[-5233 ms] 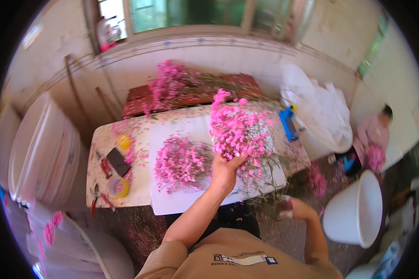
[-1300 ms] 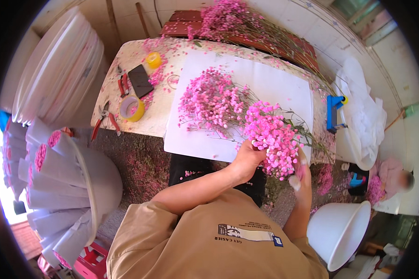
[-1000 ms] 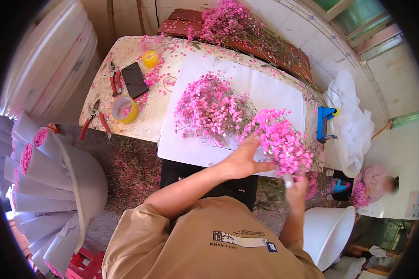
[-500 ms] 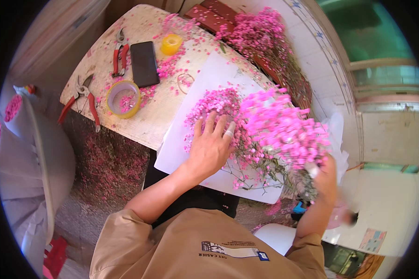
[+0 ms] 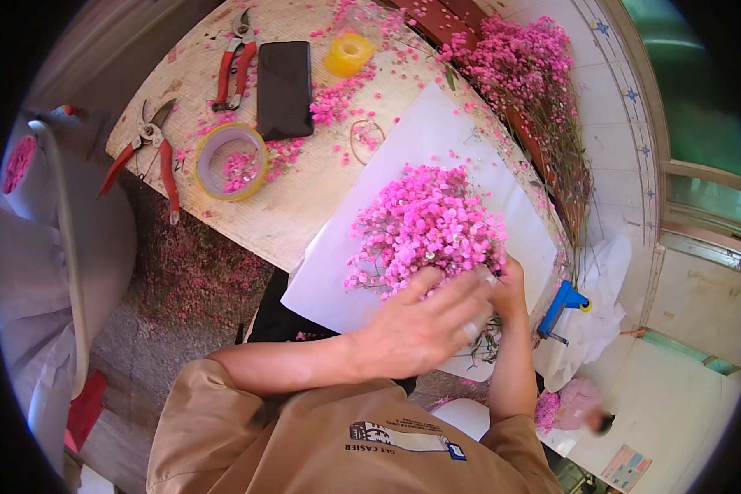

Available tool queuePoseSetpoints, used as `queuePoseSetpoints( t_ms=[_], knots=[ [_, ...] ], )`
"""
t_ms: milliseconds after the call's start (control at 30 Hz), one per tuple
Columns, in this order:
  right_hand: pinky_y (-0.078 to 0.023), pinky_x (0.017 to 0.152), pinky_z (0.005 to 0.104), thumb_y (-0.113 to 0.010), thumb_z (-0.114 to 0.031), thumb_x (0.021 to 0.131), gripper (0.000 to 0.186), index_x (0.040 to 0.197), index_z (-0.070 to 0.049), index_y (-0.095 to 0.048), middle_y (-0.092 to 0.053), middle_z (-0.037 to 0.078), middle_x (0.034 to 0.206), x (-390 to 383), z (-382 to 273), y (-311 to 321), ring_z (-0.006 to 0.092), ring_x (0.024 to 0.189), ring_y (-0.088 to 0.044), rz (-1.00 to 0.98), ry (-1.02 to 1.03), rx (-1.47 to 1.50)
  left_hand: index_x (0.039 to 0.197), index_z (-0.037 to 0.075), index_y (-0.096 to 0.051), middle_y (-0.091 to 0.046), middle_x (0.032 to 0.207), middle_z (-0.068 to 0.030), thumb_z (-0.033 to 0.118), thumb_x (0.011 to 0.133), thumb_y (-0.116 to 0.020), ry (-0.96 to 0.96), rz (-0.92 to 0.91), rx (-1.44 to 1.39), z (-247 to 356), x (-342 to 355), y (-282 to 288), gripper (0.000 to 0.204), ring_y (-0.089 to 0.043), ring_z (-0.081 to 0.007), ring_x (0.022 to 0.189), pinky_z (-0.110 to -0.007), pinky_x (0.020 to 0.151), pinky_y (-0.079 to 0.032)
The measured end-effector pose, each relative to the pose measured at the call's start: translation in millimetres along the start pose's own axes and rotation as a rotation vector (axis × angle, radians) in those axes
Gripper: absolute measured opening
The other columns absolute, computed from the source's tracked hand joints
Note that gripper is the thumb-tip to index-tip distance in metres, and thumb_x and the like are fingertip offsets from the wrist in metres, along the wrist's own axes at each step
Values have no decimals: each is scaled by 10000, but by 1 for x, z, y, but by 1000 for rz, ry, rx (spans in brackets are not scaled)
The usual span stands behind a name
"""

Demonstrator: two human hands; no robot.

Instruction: The person wraps a flower bouquet in paper, lays out fresh wrapping paper on the table, and arranges flower stems together by hand.

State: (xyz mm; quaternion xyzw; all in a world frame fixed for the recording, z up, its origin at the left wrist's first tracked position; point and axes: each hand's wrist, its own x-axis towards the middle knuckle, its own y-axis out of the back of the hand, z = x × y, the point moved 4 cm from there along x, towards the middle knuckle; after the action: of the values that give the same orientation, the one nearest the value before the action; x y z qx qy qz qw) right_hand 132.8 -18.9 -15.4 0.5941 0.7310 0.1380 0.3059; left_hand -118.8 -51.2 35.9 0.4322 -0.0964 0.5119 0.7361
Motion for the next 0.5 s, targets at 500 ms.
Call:
queuePoseSetpoints(
  t_ms=[500],
  knots=[
    [-516,864,316,-793,-172,856,391,1212,-51,-688,-692,75,1119,33,-20,137,152,992,-654,258,245,-214,1414,86,-549,-538,1444,-114,349,853,-747,155,-235,164,-53,39,-81,651,-399,-351,1429,-560,1206,-233]
  ],
)
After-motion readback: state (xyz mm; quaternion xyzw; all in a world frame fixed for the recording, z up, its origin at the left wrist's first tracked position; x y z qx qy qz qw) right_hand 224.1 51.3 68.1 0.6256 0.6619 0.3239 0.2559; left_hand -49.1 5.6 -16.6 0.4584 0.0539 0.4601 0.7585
